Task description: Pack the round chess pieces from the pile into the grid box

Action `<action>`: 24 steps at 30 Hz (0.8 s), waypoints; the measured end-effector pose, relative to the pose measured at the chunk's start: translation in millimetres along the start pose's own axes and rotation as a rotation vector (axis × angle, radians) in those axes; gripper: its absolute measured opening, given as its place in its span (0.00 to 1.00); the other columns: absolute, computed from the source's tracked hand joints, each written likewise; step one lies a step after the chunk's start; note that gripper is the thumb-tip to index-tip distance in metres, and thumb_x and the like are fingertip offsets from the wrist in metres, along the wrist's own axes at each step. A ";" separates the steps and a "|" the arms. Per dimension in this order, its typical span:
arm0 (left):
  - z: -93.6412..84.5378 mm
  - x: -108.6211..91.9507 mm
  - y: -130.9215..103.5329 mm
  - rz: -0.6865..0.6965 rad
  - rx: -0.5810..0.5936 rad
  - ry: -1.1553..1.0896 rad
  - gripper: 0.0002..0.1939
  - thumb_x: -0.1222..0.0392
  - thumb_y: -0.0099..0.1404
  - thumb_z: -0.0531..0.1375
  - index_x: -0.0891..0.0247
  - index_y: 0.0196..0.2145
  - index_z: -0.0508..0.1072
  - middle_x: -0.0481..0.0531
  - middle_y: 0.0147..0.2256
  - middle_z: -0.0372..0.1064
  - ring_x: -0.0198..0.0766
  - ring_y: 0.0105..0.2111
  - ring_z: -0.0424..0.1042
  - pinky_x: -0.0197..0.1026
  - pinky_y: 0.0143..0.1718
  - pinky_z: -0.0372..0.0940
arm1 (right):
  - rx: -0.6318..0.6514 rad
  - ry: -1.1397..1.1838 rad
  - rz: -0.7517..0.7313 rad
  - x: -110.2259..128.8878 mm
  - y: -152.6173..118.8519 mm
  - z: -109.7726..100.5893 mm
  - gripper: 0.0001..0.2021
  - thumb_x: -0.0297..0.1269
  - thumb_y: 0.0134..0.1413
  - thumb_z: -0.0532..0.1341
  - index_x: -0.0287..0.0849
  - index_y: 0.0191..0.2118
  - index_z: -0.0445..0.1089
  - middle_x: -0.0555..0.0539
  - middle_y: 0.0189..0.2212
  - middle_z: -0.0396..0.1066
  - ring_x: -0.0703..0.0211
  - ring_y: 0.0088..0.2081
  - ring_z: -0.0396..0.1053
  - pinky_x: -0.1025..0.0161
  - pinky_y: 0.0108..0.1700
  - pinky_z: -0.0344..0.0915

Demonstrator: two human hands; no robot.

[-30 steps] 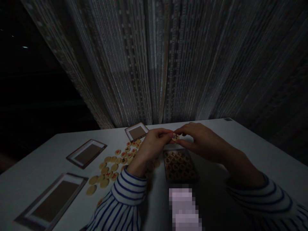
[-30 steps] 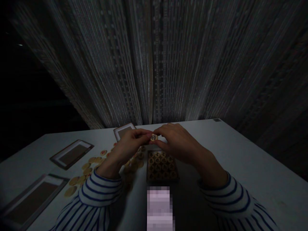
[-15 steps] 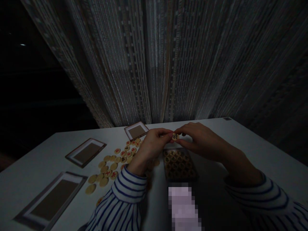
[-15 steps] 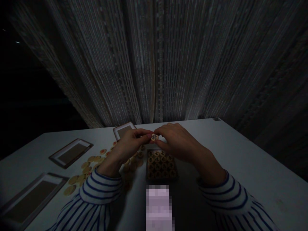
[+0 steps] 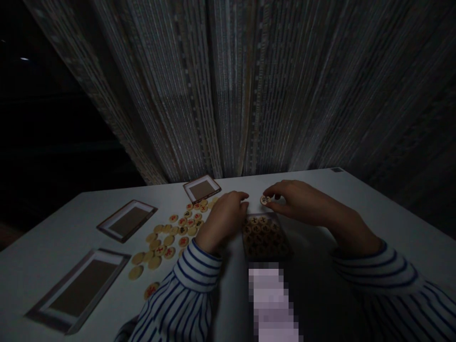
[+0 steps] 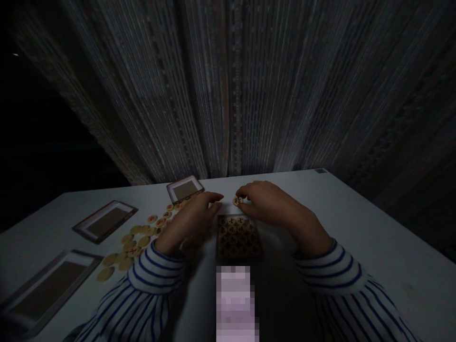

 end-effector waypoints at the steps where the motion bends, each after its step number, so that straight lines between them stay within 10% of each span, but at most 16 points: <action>1: 1.5 0.3 -1.0 0.002 0.010 0.042 0.18 0.61 0.62 0.51 0.67 0.48 0.70 0.60 0.47 0.70 0.45 0.48 0.68 0.44 0.50 0.59 | 0.017 -0.003 0.003 -1.8 -0.1 2.0 0.13 0.40 0.55 0.55 0.42 0.42 0.72 0.45 0.36 0.74 0.56 0.36 0.70 0.59 0.37 0.62; 24: 16.7 6.6 -2.7 0.031 0.148 0.280 0.16 0.60 0.63 0.51 0.66 0.43 0.74 0.63 0.43 0.72 0.47 0.45 0.70 0.45 0.46 0.60 | 0.344 -0.078 0.063 -17.2 -1.8 42.7 0.10 0.30 0.46 0.55 0.41 0.32 0.73 0.45 0.27 0.74 0.58 0.28 0.69 0.63 0.28 0.58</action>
Point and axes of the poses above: each hand's wrist, its own y-axis towards the middle knuckle, its own z-axis out of the palm, x = y × z, the point moved 5 cm from there along y, towards the middle knuckle
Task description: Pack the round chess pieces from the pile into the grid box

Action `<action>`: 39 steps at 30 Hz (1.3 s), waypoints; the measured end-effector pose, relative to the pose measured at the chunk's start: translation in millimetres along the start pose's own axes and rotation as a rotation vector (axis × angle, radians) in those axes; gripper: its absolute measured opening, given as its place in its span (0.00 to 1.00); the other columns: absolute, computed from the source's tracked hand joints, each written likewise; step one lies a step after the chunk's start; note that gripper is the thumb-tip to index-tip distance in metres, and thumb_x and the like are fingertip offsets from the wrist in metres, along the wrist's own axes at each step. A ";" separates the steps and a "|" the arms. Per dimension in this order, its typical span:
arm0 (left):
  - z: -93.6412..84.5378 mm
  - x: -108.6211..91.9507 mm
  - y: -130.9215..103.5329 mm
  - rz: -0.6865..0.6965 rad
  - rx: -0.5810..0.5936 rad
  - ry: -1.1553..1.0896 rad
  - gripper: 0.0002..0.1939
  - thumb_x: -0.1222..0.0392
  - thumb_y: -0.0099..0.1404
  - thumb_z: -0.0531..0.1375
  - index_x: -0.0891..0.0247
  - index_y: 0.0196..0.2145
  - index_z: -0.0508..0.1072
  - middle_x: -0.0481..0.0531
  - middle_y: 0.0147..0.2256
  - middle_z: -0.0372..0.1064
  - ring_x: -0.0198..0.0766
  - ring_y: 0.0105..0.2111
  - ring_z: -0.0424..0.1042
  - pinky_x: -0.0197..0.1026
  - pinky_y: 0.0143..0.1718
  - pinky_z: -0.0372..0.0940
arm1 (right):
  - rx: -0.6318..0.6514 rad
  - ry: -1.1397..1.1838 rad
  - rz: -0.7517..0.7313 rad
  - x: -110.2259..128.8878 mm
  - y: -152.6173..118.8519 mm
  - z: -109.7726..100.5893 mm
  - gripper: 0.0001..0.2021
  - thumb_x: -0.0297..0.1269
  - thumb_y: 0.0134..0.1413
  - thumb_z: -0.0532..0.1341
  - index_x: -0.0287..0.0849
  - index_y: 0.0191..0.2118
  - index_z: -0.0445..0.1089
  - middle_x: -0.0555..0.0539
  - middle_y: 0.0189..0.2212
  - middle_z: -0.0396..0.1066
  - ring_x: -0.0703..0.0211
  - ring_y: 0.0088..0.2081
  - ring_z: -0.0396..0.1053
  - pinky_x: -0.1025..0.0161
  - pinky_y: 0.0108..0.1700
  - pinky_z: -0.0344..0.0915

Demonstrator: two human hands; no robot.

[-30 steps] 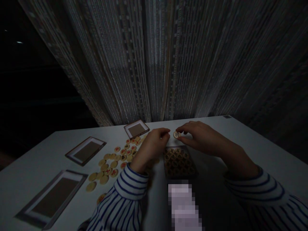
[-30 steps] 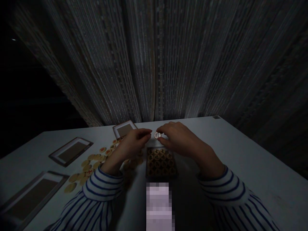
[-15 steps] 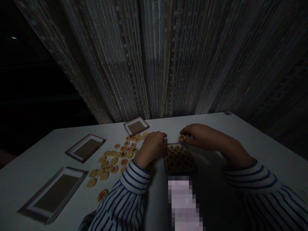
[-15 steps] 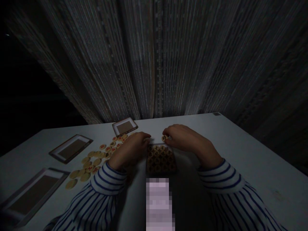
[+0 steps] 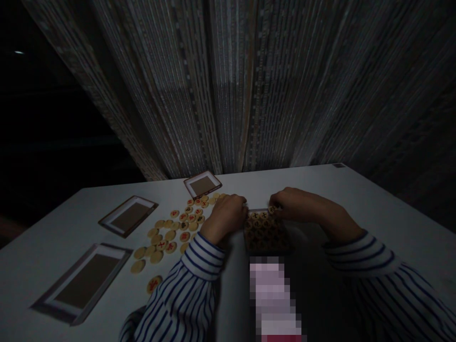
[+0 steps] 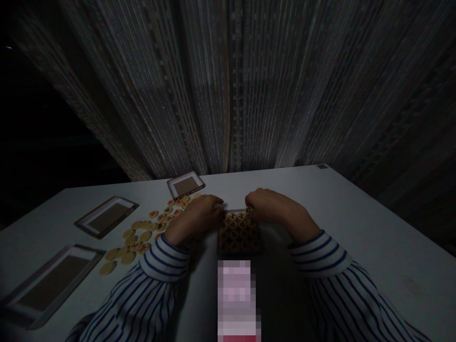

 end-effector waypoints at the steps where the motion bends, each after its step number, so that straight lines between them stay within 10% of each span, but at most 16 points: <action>1: 0.5 0.4 0.3 -0.004 0.004 0.017 0.16 0.59 0.63 0.51 0.66 0.43 0.73 0.62 0.43 0.72 0.46 0.45 0.70 0.45 0.46 0.60 | 0.020 -0.007 0.014 -0.4 0.7 1.4 0.10 0.30 0.46 0.54 0.40 0.32 0.73 0.44 0.27 0.74 0.58 0.28 0.69 0.63 0.28 0.57; 39: -2.4 -1.8 -1.7 -0.014 0.063 0.118 0.16 0.56 0.64 0.50 0.66 0.43 0.72 0.60 0.42 0.72 0.48 0.44 0.69 0.46 0.44 0.61 | 0.098 -0.247 0.085 10.8 7.7 12.3 0.11 0.33 0.48 0.55 0.38 0.35 0.71 0.38 0.34 0.73 0.49 0.37 0.71 0.58 0.35 0.61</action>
Point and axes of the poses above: each hand's wrist, its own y-axis towards the middle knuckle, its own z-axis out of the palm, x = y × z, the point moved 5 cm from there along y, towards the middle knuckle
